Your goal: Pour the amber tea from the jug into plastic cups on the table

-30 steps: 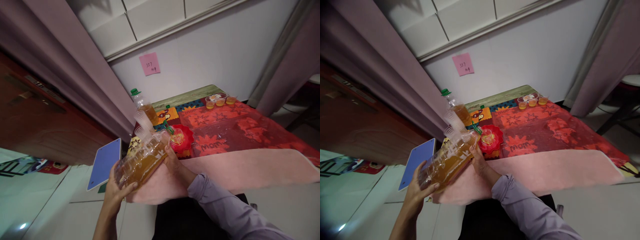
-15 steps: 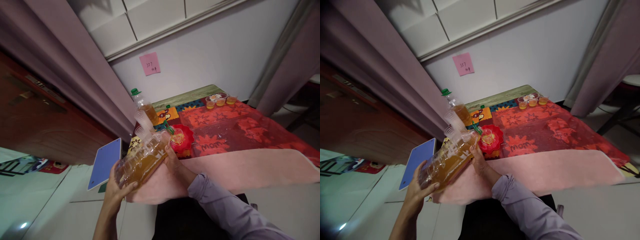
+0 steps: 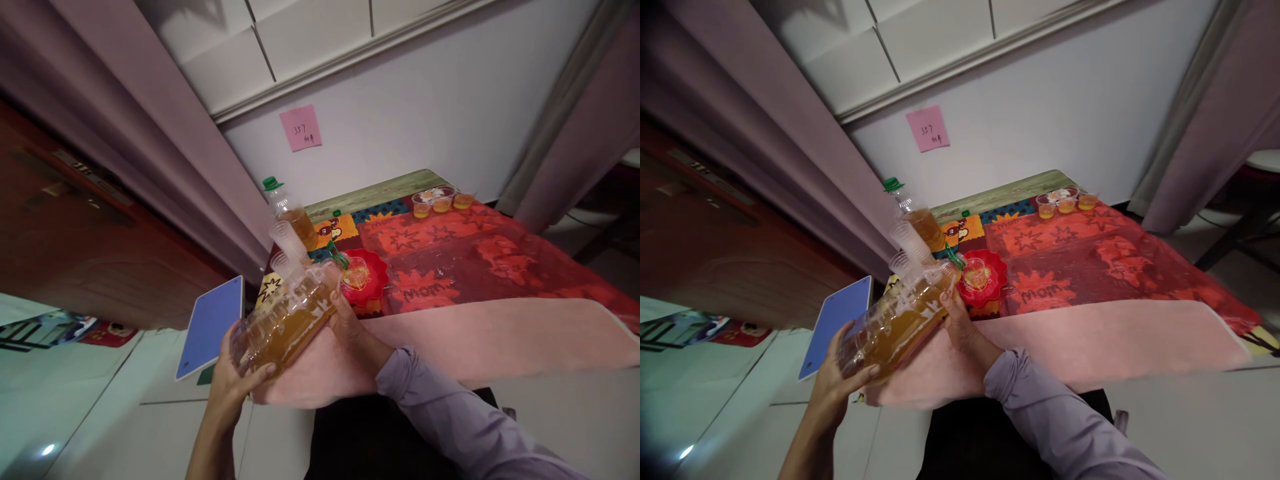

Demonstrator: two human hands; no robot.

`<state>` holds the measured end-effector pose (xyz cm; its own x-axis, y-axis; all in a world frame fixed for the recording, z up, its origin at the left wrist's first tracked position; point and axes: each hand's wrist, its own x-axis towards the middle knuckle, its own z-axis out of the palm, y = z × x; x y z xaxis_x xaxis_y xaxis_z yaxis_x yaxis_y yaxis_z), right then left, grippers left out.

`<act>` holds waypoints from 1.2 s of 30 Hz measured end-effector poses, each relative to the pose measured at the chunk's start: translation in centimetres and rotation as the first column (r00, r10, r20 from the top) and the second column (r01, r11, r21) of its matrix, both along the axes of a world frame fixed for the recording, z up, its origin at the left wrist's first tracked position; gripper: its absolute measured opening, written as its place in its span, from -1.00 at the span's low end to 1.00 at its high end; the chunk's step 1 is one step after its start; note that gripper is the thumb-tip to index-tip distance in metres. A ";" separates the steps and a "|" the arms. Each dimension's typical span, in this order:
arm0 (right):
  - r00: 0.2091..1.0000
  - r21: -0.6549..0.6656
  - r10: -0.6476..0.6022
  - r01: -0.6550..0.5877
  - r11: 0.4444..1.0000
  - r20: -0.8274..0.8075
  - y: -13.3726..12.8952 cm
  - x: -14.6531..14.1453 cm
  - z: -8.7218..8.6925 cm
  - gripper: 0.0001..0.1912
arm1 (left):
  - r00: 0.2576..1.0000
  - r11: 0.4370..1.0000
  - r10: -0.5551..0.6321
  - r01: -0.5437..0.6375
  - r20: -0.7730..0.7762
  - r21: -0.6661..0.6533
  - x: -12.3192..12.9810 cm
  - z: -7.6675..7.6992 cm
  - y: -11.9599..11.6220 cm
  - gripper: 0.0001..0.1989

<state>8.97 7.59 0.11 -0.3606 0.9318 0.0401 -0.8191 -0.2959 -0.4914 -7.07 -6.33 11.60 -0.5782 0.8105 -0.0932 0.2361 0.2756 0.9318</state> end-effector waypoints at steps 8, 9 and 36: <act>1.000 -0.001 -0.007 0.007 1.000 -0.018 0.2 -0.4 -0.4 -0.24 | 1.000 1.000 0.011 -0.011 -0.025 0.001 0.0 0.0 -0.1 0.31; 1.000 0.005 -0.008 0.009 1.000 -0.019 0.2 -0.4 -0.5 -0.25 | 1.000 1.000 0.010 -0.010 -0.026 -0.002 0.0 0.0 -0.1 0.31; 0.998 -0.048 0.056 -0.056 0.997 -0.018 0.2 -0.6 -0.9 -0.15 | 1.000 0.999 -0.019 0.019 0.007 -0.029 -0.9 -0.9 -0.2 0.40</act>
